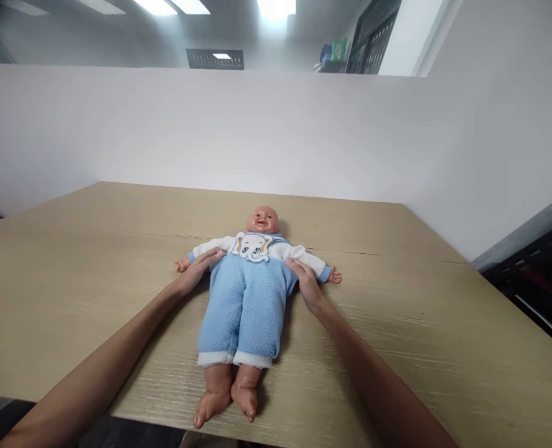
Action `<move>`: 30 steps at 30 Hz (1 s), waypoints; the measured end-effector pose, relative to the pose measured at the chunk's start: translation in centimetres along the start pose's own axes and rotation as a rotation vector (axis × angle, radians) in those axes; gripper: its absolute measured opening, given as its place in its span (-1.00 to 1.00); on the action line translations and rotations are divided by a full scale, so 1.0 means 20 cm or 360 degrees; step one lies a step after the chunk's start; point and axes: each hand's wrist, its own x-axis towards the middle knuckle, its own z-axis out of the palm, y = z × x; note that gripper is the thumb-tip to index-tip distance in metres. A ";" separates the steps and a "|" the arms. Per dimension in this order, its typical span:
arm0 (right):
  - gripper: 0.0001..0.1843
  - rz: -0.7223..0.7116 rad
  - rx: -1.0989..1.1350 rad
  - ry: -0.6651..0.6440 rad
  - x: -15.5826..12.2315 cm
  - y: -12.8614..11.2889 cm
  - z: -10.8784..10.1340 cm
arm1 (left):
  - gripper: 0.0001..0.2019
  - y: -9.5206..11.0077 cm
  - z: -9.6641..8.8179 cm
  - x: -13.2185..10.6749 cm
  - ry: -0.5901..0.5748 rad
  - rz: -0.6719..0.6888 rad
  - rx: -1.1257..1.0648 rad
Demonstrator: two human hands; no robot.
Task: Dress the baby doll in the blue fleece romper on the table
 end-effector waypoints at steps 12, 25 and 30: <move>-0.66 -0.0531 -0.1135 0.0011 -0.11 -0.06 -0.12 | -0.70 -0.07 0.04 0.02 0.0239 0.0309 0.0438; -0.49 -0.0773 -0.1824 0.0098 -0.03 -0.07 -0.52 | -0.68 0.40 0.38 0.24 -0.0109 0.0876 0.0943; -0.41 -0.0462 -0.1093 0.0341 -0.08 -0.20 -0.39 | -0.34 0.38 0.59 0.47 -0.0493 0.0909 0.1222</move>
